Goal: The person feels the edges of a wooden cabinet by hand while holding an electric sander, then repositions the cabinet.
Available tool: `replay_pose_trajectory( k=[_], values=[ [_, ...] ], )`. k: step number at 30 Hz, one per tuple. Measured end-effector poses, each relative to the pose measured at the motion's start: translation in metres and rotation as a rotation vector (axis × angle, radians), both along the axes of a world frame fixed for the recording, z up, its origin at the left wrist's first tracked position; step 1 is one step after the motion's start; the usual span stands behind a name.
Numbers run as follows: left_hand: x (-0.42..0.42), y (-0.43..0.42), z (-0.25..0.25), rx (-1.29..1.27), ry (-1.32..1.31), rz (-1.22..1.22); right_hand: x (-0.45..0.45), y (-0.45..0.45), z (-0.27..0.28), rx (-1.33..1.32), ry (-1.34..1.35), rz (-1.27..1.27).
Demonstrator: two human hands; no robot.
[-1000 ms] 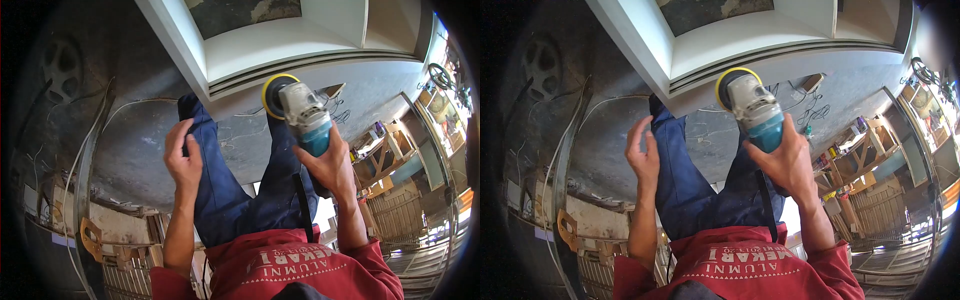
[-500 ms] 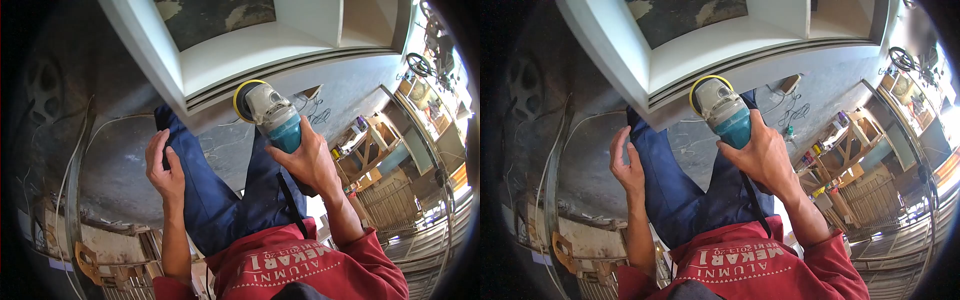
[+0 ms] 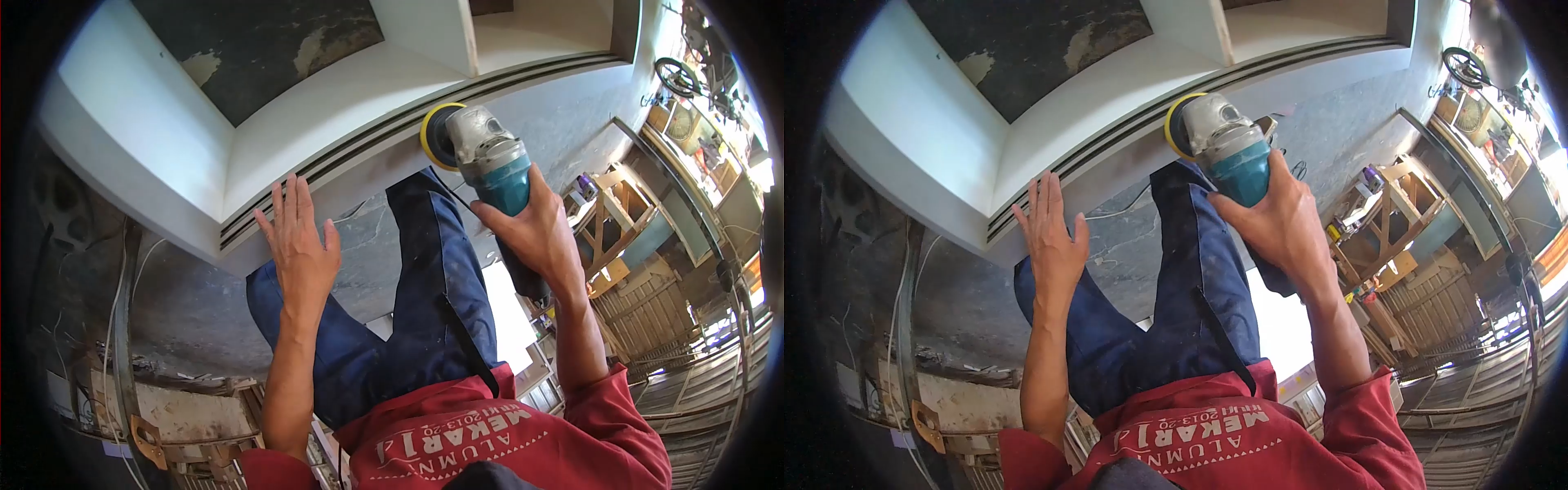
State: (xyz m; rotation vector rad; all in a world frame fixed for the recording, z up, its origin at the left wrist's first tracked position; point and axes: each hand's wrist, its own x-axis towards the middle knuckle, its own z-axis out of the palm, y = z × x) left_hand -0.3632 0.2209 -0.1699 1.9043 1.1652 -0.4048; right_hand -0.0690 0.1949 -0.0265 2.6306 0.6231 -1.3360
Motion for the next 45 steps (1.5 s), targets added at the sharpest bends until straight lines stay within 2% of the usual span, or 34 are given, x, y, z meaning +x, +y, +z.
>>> replay_pose_trajectory(
  k=[6,8,12,18,22,24,25,27,28,30,36,38,42,45],
  values=[
    [0.071,0.001,0.004,-0.047,-0.124,-0.036,0.07,-0.019,0.006,-0.035,-0.079,-0.113],
    [0.103,0.001,-0.002,-0.068,-0.295,-0.044,0.086,-0.036,0.011,-0.006,-0.152,-0.146],
    [0.183,0.002,-0.014,-0.077,-0.449,-0.088,0.103,-0.07,0.033,0.017,-0.149,-0.302],
    [0.255,-0.005,-0.016,-0.072,-0.519,-0.072,0.114,-0.11,0.045,-0.007,-0.124,-0.465],
    [0.238,0.004,-0.002,-0.103,-0.584,-0.127,0.113,-0.107,0.04,0.019,-0.094,-0.433],
    [0.217,0.011,0.01,-0.396,-0.551,-0.028,0.108,-0.1,0.032,0.011,-0.073,-0.415],
    [0.202,0.01,0.012,-0.399,-0.546,-0.024,0.105,-0.097,0.028,0.04,-0.058,-0.364],
    [0.166,0.004,0.011,-0.149,-0.527,0.055,0.097,-0.084,0.02,0.095,-0.012,-0.291],
    [0.149,0.002,0.012,-0.151,-0.522,0.063,0.094,-0.077,0.016,0.091,-0.007,-0.284],
    [0.115,-0.001,0.012,0.086,-0.292,0.174,0.087,-0.064,0.009,0.08,0.032,-0.148],
    [0.054,-0.007,0.002,0.091,-0.064,0.224,0.061,-0.026,-0.003,0.014,0.092,-0.008],
    [0.05,-0.009,0.001,0.07,-0.059,0.206,0.058,-0.02,-0.005,-0.017,0.124,0.066],
    [0.065,-0.009,0.003,0.044,-0.08,0.117,0.065,-0.013,-0.004,-0.093,0.121,0.038],
    [0.087,-0.006,0.001,0.002,-0.142,0.088,0.085,-0.015,-0.003,-0.034,0.063,0.04]
  ],
)
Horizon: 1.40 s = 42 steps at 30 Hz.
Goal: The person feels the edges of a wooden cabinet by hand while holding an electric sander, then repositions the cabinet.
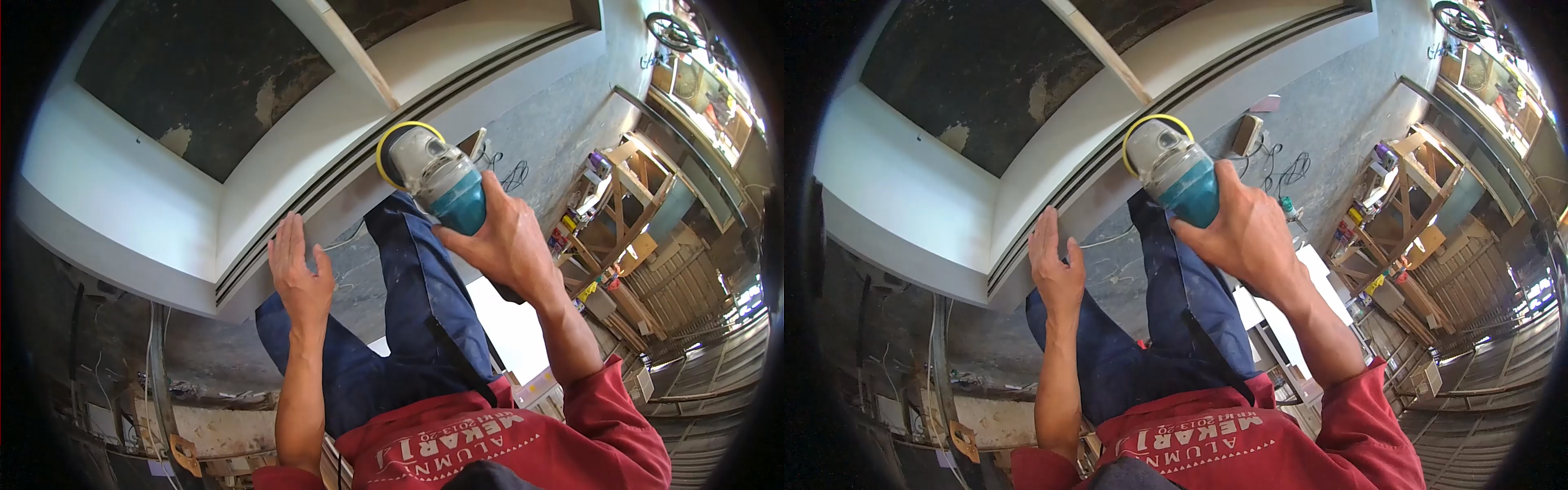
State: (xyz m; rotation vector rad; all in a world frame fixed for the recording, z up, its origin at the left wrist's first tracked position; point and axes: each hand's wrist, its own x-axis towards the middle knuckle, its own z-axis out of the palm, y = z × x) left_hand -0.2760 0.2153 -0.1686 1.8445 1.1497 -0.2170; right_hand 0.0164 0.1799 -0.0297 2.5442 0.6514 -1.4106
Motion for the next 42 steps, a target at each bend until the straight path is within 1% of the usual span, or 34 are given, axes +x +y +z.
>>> replay_pose_trajectory(
  k=[3,6,9,11,12,15,17,19,21,23,27,29,31,33,35,36,37,39,41,42],
  values=[
    [0.038,0.0,-0.001,0.021,-0.04,-0.053,0.036,-0.009,-0.001,0.026,-0.047,0.01],
    [0.079,-0.003,-0.003,0.058,-0.094,-0.086,0.08,-0.017,0.001,0.052,-0.069,-0.034],
    [0.12,-0.006,-0.002,0.058,-0.11,-0.09,0.132,-0.026,0.002,0.074,-0.096,-0.064],
    [0.144,-0.01,-0.004,0.071,-0.126,-0.093,0.167,-0.034,0.003,0.048,-0.17,-0.031],
    [0.156,-0.013,-0.004,0.076,-0.139,-0.092,0.186,-0.036,0.004,0.039,-0.163,-0.052],
    [0.196,-0.017,-0.003,0.082,-0.156,-0.087,0.24,-0.049,0.002,0.121,-0.225,-0.033],
    [0.224,-0.018,-0.004,0.081,-0.181,-0.093,0.277,-0.054,0.0,0.067,-0.21,-0.076],
    [0.252,-0.021,-0.008,0.077,-0.212,-0.105,0.301,-0.064,0.002,0.121,-0.231,-0.085],
    [0.283,-0.022,-0.015,0.066,-0.287,-0.106,0.307,-0.081,0.014,0.135,-0.263,-0.122],
    [0.314,-0.026,-0.022,0.06,-0.297,-0.118,0.303,-0.099,0.028,0.15,-0.292,-0.151],
    [0.369,-0.033,-0.034,0.097,-0.431,-0.142,0.26,-0.149,0.064,0.189,-0.31,-0.343],
    [0.378,-0.034,-0.027,0.107,-0.5,-0.153,0.234,-0.176,0.081,0.189,-0.28,-0.41],
    [0.375,-0.029,-0.017,-0.113,-0.531,-0.055,0.206,-0.194,0.1,0.179,-0.252,-0.505],
    [0.365,-0.023,-0.012,-0.057,-0.557,-0.05,0.185,-0.214,0.111,0.205,-0.259,-0.541],
    [0.348,-0.028,-0.027,0.248,-0.474,0.012,0.173,-0.223,0.121,0.189,-0.246,-0.578],
    [0.342,-0.026,-0.038,0.347,-0.402,-0.016,0.17,-0.226,0.122,0.199,-0.255,-0.591],
    [0.341,-0.02,-0.037,0.361,-0.409,-0.015,0.171,-0.228,0.122,0.211,-0.264,-0.6],
    [0.341,-0.017,-0.035,-0.059,-0.104,-0.094,0.181,-0.23,0.121,0.231,-0.262,-0.592],
    [0.359,-0.023,-0.031,-0.068,-0.086,-0.121,0.197,-0.226,0.121,0.219,-0.251,-0.589],
    [0.373,-0.028,-0.031,0.002,-0.141,-0.131,0.208,-0.228,0.118,0.244,-0.254,-0.573]
  ],
)
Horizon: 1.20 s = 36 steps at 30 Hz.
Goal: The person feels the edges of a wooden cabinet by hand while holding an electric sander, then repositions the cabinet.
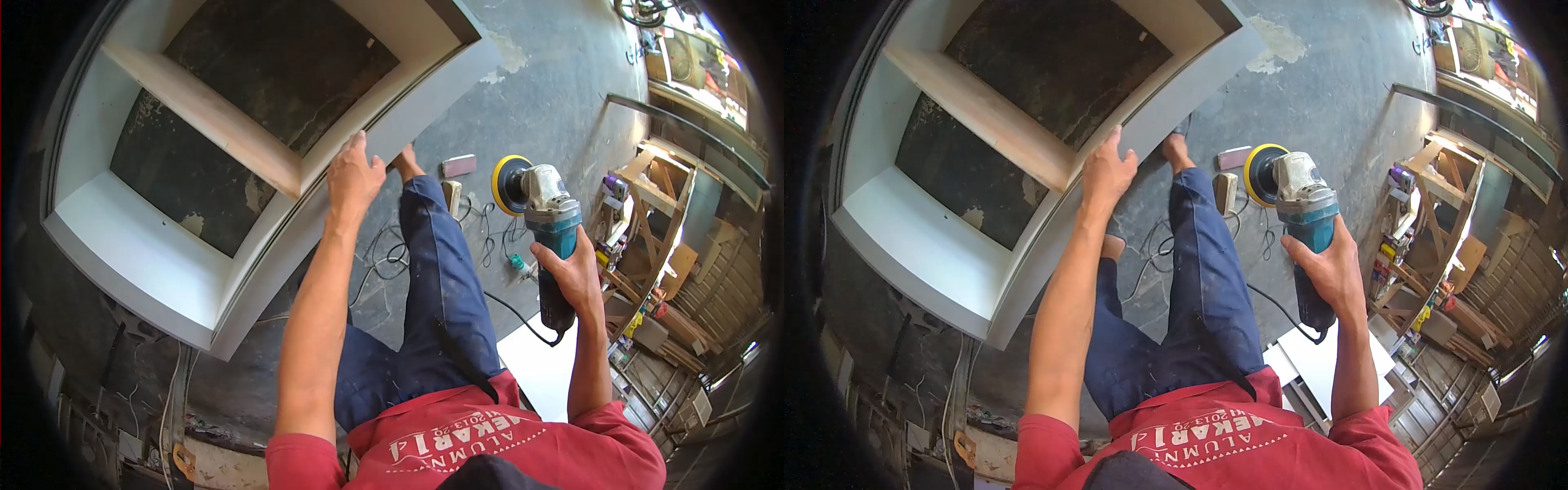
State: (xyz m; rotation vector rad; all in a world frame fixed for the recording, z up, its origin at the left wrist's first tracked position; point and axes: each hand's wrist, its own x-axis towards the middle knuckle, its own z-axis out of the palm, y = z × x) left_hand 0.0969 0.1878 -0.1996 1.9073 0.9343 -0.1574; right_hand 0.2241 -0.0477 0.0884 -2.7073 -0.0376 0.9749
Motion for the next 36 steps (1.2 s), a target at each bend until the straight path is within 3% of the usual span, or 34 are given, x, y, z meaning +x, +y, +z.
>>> replay_pose_trajectory(
  k=[10,16,22,24,25,27,30,33,36],
  values=[
    [0.219,-0.023,-0.001,-0.041,-0.165,-0.037,0.17,0.01,-0.024,-0.01,0.053,0.004],
    [0.281,-0.031,0.002,-0.074,-0.198,-0.02,0.251,0.007,-0.031,-0.074,0.078,0.016],
    [0.239,-0.022,0.028,-0.163,-0.272,-0.061,0.271,0.028,-0.049,-0.031,0.126,0.119],
    [0.224,-0.017,0.047,-0.317,-0.243,0.235,0.267,0.044,-0.058,-0.027,0.17,0.169],
    [0.214,-0.02,0.05,-0.322,-0.237,0.233,0.263,0.053,-0.063,-0.023,0.18,0.21],
    [0.185,-0.033,0.045,-0.124,-0.063,0.5,0.258,0.072,-0.072,-0.055,0.221,0.304],
    [0.137,-0.045,0.034,0.059,0.097,0.499,0.251,0.1,-0.082,-0.086,0.295,0.338],
    [0.095,-0.052,0.028,0.13,0.327,0.442,0.248,0.118,-0.093,-0.053,0.331,0.379],
    [0.063,-0.057,0.02,0.117,0.38,0.394,0.247,0.13,-0.103,-0.052,0.355,0.422]
  ],
)
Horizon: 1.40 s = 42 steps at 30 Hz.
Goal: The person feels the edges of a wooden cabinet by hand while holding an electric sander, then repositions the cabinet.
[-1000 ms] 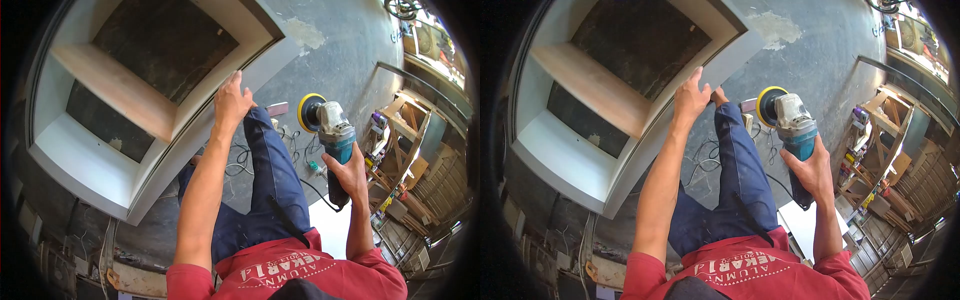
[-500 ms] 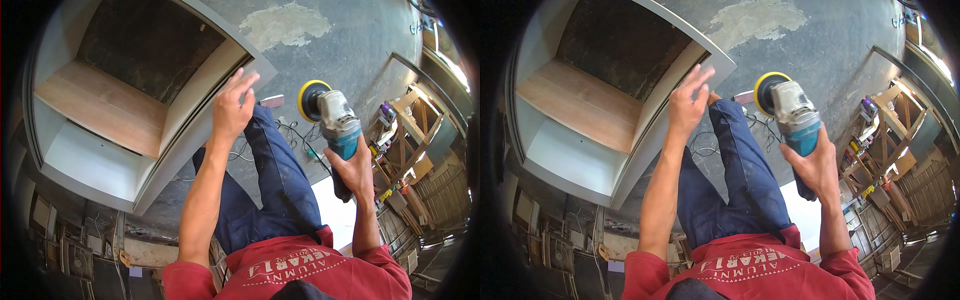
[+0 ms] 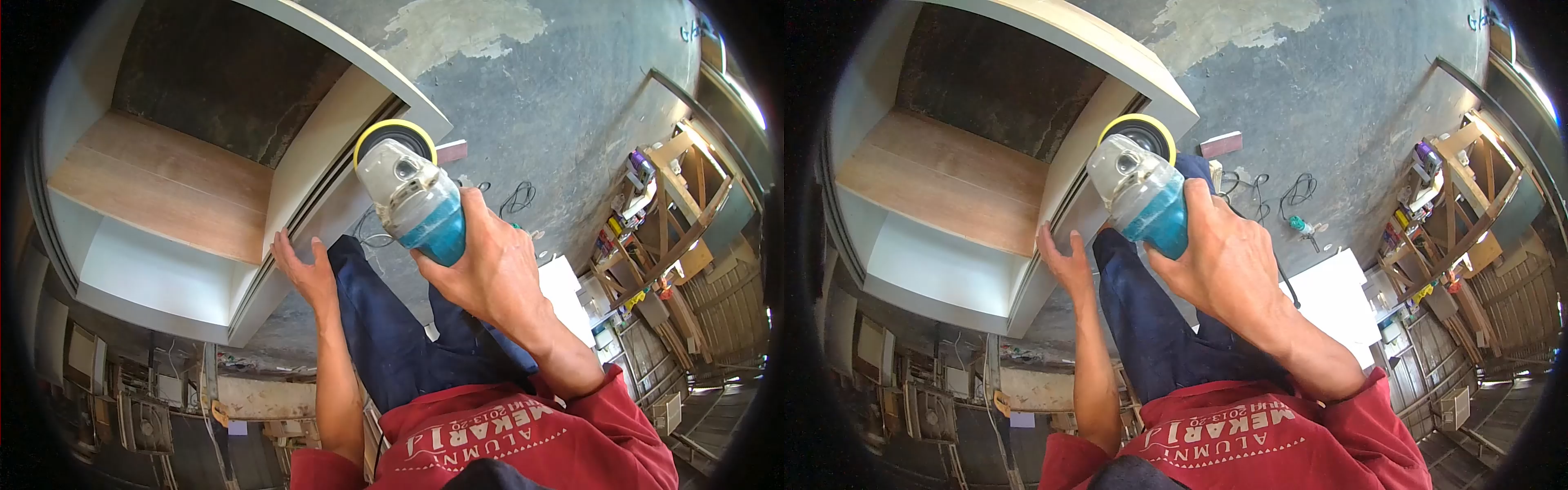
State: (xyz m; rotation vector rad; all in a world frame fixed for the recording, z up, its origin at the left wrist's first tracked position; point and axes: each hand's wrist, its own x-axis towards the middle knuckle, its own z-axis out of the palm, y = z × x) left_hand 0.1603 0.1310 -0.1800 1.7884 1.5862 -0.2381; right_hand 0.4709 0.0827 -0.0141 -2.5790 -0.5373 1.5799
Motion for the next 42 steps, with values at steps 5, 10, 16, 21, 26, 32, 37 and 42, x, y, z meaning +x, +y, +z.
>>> replay_pose_trajectory(
  k=[5,10,16,21,26,32,37,42],
  values=[
    [-0.002,0.003,0.002,-0.037,0.004,-0.112,0.002,0.005,-0.012,-0.011,0.007,0.007],
    [0.0,0.003,0.003,-0.033,0.006,-0.153,0.004,0.009,-0.018,-0.04,0.003,-0.048],
    [0.001,0.003,0.005,-0.038,0.011,-0.156,0.007,0.015,-0.019,-0.079,0.016,-0.052],
    [0.002,0.003,0.005,-0.054,0.045,-0.145,0.009,0.019,-0.021,-0.052,0.01,-0.015],
    [-0.001,0.003,0.004,-0.085,0.006,-0.112,0.008,0.022,-0.022,-0.063,0.02,-0.009],
    [-0.002,0.002,0.004,-0.083,0.04,-0.125,0.007,0.02,-0.019,-0.044,0.019,0.013],
    [-0.004,0.002,0.001,-0.059,-0.004,-0.137,0.01,0.021,-0.02,-0.059,-0.003,0.016],
    [-0.003,0.001,0.002,-0.057,0.014,-0.145,0.006,0.02,-0.02,-0.036,0.025,0.036]
  ],
)
